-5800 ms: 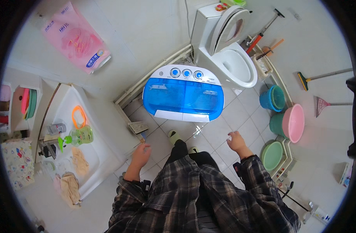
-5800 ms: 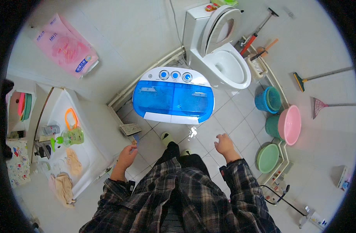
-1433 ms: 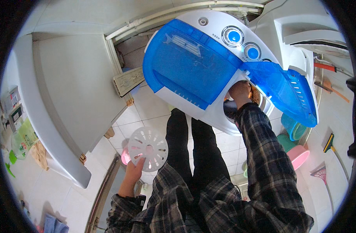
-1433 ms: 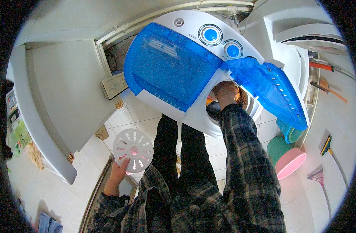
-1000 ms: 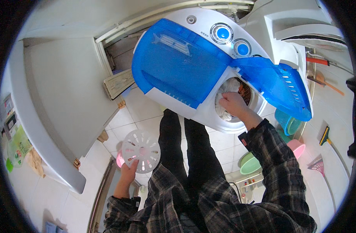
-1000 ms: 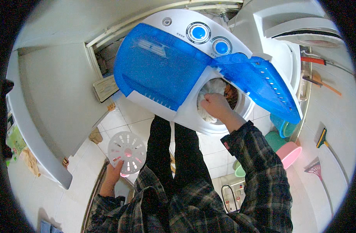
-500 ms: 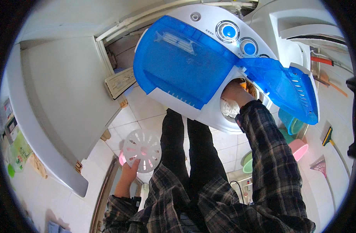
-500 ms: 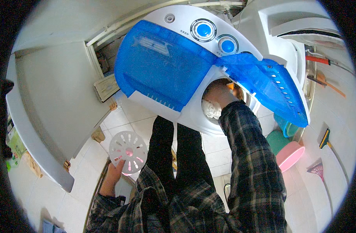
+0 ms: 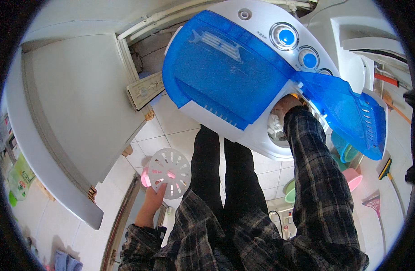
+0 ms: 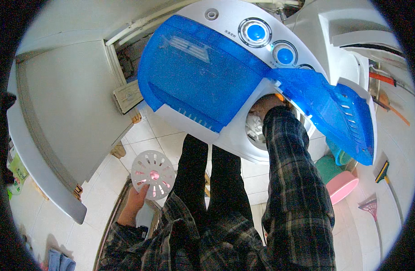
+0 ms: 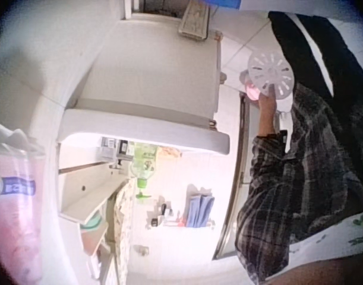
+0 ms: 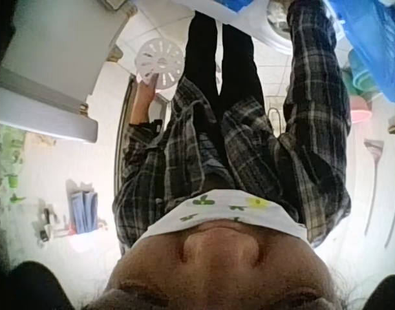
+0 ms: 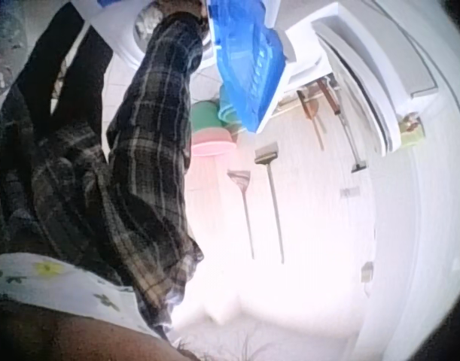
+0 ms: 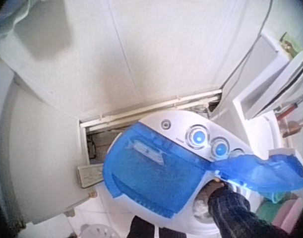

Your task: The person places a cloth into a portable washing machine, closes the lid, and then fills a pink basin with water from a wall-mounted faucet. The basin is set down near the machine.

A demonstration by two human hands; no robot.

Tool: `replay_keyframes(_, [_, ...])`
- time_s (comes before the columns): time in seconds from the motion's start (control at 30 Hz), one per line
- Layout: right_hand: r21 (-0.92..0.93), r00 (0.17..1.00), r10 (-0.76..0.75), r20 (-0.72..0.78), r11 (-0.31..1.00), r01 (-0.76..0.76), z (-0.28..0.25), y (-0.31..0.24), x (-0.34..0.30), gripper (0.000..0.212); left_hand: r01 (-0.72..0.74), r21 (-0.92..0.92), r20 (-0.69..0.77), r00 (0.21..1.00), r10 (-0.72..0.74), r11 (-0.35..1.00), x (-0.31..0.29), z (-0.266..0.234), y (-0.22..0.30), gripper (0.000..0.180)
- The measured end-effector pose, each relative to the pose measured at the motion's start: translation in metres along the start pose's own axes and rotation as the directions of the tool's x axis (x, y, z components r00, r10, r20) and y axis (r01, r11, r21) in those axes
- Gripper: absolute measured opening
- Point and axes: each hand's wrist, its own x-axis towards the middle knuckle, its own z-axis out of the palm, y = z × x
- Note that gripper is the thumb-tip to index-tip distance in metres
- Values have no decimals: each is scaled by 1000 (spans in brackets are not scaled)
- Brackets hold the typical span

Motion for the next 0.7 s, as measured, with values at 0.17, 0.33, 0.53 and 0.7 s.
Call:
replay_keyframes(0.17, [-119,999,29,34,993,-25,34,21,39,69,1,-36,-38,999,-2,999,1,2,-8,31])
replay_keyframes(0.33, [-183,994,51,102,983,-31,51,22,65,67,48,-11,-16,999,-48,999,1,1,-2,32])
replay_keyframes(0.53, [80,997,79,-6,994,-78,20,32,-1,60,105,-2,-13,994,-105,994,2,2,11,34])
replay_keyframes(0.7, [0,980,16,-201,1000,-16,10,38,-23,57,-14,-2,-43,999,14,1000,11,9,3,32])
